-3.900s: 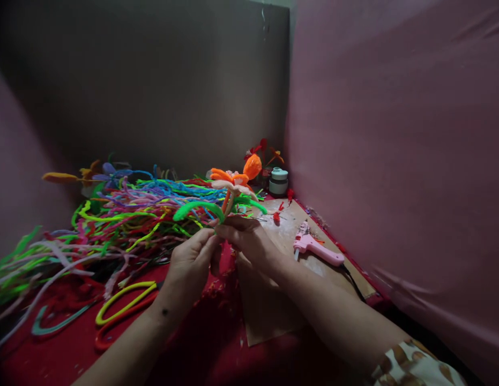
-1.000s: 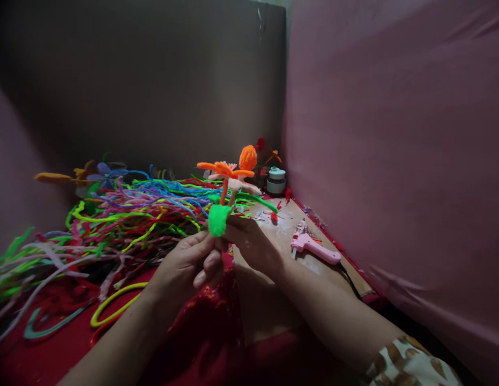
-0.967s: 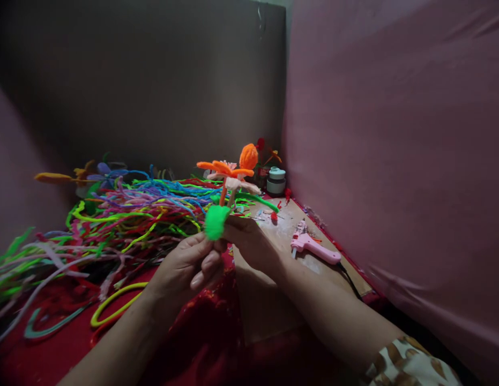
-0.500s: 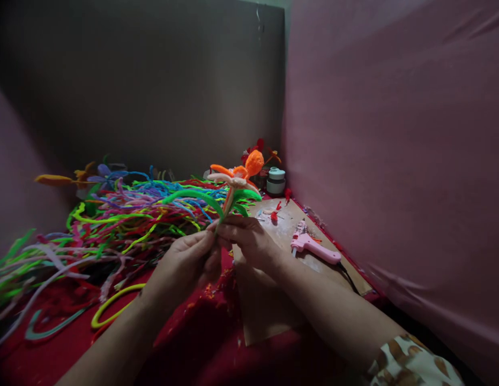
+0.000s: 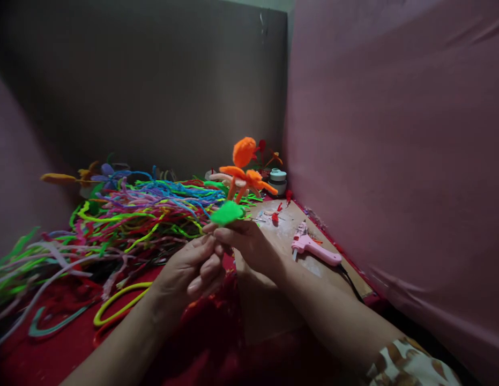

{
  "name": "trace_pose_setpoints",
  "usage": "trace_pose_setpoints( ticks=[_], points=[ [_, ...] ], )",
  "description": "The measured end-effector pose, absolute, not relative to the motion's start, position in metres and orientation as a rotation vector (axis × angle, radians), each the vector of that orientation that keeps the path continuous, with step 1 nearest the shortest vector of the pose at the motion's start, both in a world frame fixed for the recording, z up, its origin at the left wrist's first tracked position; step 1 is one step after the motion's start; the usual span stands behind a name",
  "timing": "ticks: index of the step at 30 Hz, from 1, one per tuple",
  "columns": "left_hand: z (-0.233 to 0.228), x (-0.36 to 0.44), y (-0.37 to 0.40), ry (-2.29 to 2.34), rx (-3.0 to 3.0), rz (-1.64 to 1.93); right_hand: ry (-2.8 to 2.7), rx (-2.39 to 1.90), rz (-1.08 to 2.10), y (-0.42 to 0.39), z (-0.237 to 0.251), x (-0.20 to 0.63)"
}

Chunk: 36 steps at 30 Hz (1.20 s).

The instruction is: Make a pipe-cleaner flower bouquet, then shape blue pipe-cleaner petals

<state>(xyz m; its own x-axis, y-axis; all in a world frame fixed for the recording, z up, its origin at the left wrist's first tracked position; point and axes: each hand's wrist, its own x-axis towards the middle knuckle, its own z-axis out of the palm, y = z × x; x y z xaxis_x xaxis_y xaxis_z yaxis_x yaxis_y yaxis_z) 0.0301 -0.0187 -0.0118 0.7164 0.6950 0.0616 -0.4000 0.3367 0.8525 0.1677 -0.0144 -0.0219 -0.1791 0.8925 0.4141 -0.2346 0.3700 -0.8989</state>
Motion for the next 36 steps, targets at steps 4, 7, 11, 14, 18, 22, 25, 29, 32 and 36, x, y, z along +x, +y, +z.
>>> trace_pose_setpoints(
  ticks=[4, 7, 11, 14, 18, 22, 25, 29, 32, 36],
  points=[
    [-0.013, 0.028, -0.017, 0.35, 1.102, 0.676, -1.389, -0.599, 1.177, -0.014, -0.026, 0.168],
    [-0.016, 0.026, -0.014, 0.749, 1.662, 0.931, -1.361, -0.752, 1.034, -0.013, -0.027, 0.169],
    [-0.024, 0.027, -0.012, 1.194, 2.29, 1.212, -1.297, -0.907, 0.918, -0.013, -0.023, 0.166],
    [-0.024, 0.03, -0.014, 1.162, 2.245, 1.182, -1.305, -0.866, 0.917, -0.016, -0.018, 0.163],
    [-0.014, 0.031, -0.015, 0.736, 1.563, 0.893, -1.341, -0.807, 0.983, -0.018, -0.015, 0.163],
    [-0.012, 0.03, -0.015, 0.384, 1.058, 0.727, -1.374, -0.672, 1.07, -0.019, -0.017, 0.167],
    [-0.012, 0.029, -0.016, 0.382, 1.109, 0.69, -1.352, -0.677, 1.093, -0.021, -0.017, 0.167],
    [-0.015, 0.031, -0.018, 0.892, 1.758, 0.88, -1.272, -0.814, 1.013, -0.024, -0.013, 0.163],
    [-0.024, 0.033, -0.019, 1.347, 2.344, 1.054, -1.24, -0.915, 1.0, -0.023, -0.014, 0.16],
    [-0.026, 0.033, -0.019, 1.453, 2.422, 0.908, -1.295, -0.976, 0.979, -0.018, -0.02, 0.16]
  ],
)
